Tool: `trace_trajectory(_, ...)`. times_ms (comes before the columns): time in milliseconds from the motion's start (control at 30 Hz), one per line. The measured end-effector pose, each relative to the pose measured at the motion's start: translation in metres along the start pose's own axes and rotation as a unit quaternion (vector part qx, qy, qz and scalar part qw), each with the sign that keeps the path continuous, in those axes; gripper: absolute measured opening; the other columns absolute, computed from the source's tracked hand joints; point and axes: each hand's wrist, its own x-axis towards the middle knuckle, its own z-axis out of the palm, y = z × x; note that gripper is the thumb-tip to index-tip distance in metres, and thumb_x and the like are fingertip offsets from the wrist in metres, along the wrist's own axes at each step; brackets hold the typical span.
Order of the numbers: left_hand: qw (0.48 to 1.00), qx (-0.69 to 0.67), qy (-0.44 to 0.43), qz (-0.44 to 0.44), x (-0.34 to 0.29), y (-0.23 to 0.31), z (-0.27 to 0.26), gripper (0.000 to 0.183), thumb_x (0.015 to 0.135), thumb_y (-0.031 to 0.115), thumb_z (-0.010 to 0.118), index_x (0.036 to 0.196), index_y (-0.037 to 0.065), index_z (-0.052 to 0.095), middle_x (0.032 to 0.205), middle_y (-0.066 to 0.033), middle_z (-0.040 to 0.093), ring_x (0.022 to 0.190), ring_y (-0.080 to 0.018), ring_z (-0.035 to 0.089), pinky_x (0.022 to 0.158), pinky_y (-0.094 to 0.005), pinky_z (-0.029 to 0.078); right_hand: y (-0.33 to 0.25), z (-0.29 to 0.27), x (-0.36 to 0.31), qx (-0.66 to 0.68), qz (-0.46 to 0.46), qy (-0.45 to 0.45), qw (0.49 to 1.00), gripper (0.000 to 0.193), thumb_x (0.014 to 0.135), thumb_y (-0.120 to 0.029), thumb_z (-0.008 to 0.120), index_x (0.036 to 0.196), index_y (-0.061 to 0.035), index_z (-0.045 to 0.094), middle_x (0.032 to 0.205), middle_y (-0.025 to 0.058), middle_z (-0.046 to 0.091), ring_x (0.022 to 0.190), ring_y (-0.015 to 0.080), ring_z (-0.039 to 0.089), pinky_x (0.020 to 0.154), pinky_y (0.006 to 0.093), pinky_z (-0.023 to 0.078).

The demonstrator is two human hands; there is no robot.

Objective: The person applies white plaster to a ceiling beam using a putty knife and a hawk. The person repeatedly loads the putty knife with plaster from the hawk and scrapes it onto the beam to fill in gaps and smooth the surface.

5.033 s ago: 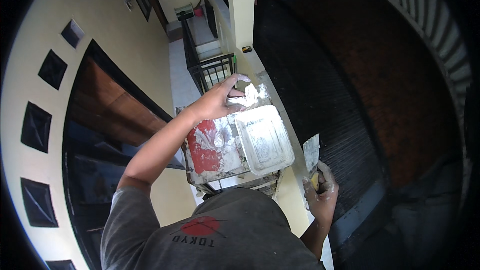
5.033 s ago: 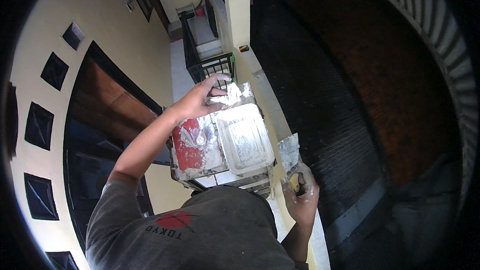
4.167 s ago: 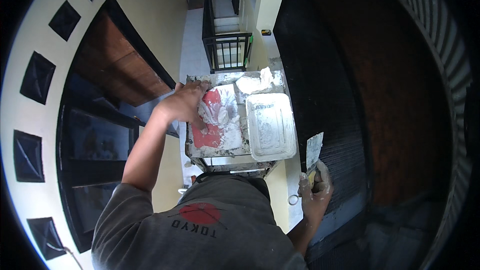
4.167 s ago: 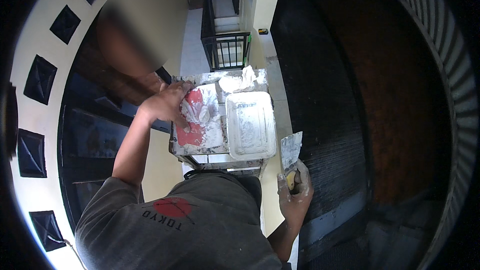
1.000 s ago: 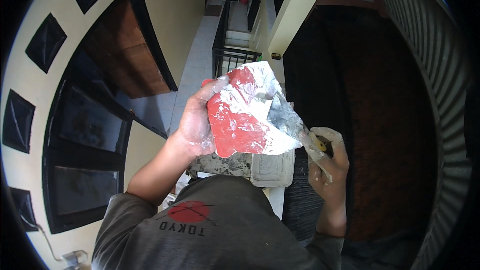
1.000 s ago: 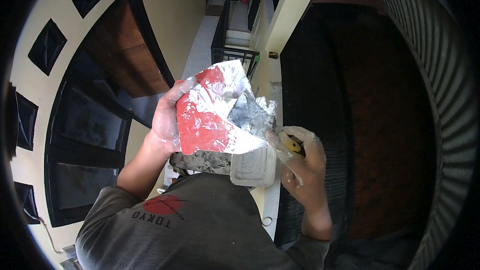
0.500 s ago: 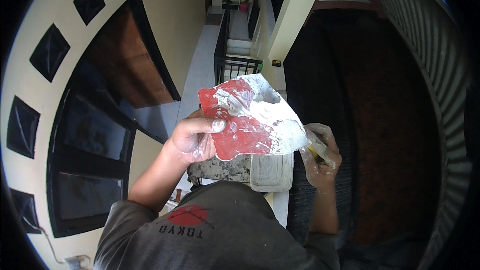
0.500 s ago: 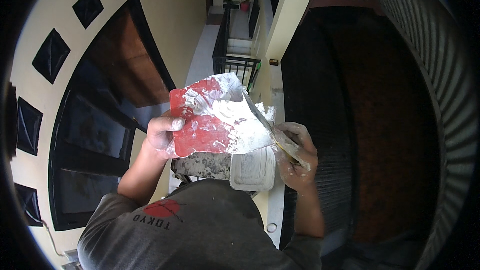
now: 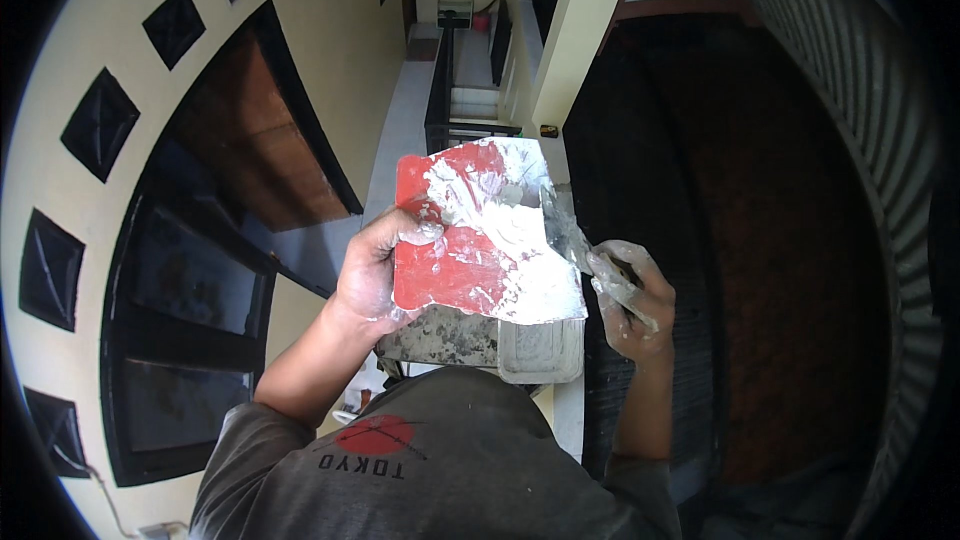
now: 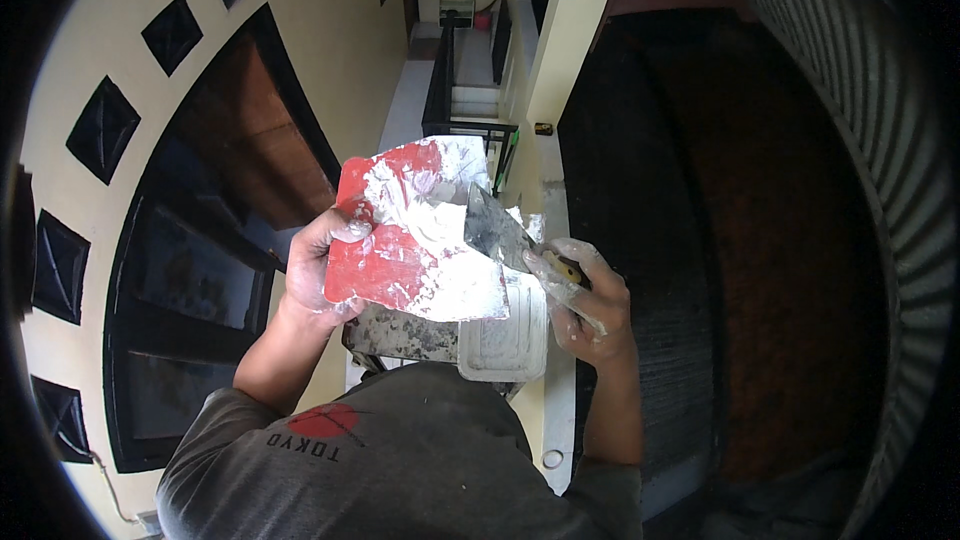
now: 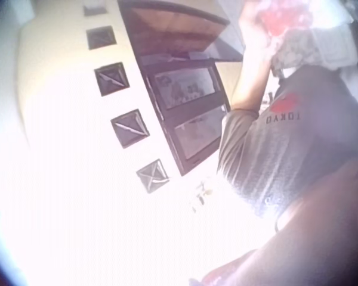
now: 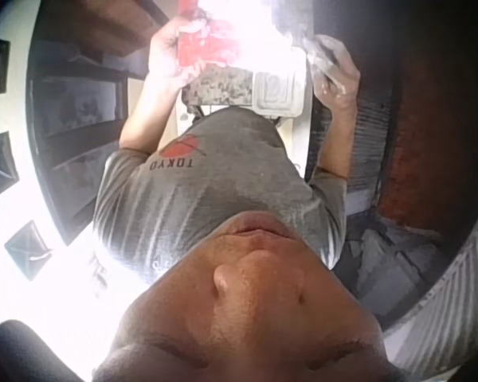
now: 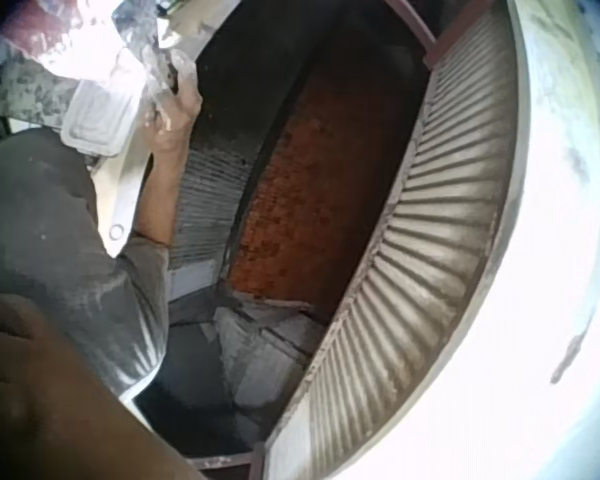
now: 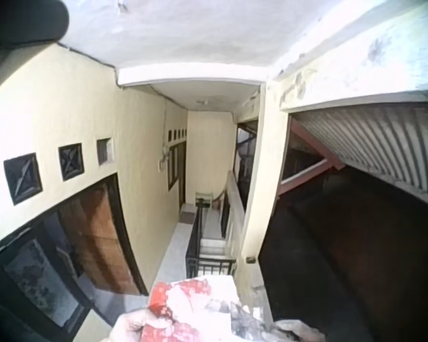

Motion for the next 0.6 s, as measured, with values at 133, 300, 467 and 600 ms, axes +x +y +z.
trace_trajectory(133,1.000,0.016,0.018,-0.003,0.001,-0.005,-0.001,0.063,0.085,0.014,0.052,0.144,-0.005,0.046,0.133,-0.0212,0.062,0.120,-0.0343,0.065,0.108,-0.0492,0.051,-0.004,-0.009,-0.002,-0.028,-0.003,-0.033,0.999,0.034,0.080,0.012,0.063,0.112,0.0071,0.072,0.116,0.0235,0.067,0.096,0.0313,0.071,0.080,0.0342,0.058)
trace_trajectory(300,0.999,0.020,0.039,-0.018,0.002,-0.015,-0.006,0.062,0.087,0.013,0.051,0.146,-0.004,0.044,0.134,-0.0209,0.062,0.121,-0.0329,0.065,0.107,-0.0488,0.053,-0.003,-0.015,-0.019,-0.052,0.043,-0.052,0.996,0.036,0.079,0.011,0.063,0.113,0.0043,0.073,0.115,0.0206,0.067,0.094,0.0298,0.071,0.080,0.0336,0.057)
trace_trajectory(467,0.998,-0.004,0.025,-0.050,0.005,-0.018,-0.011,0.059,0.089,0.013,0.051,0.145,-0.003,0.046,0.132,-0.0200,0.063,0.118,-0.0327,0.067,0.103,-0.0471,0.055,-0.006,-0.015,-0.030,-0.033,0.070,-0.033,0.996,0.040,0.069,0.004,0.065,0.107,0.0045,0.075,0.118,0.0236,0.065,0.095,0.0357,0.072,0.081,0.0384,0.057)
trace_trajectory(600,0.997,-0.036,0.059,-0.018,0.014,-0.021,-0.012,0.054,0.089,0.012,0.053,0.142,-0.003,0.048,0.130,-0.0202,0.063,0.115,-0.0326,0.069,0.100,-0.0468,0.057,-0.010,-0.023,-0.037,-0.047,0.096,-0.038,0.994,0.033,0.080,0.011,0.062,0.111,0.0069,0.072,0.114,0.0214,0.067,0.096,0.0304,0.071,0.081,0.0326,0.056)
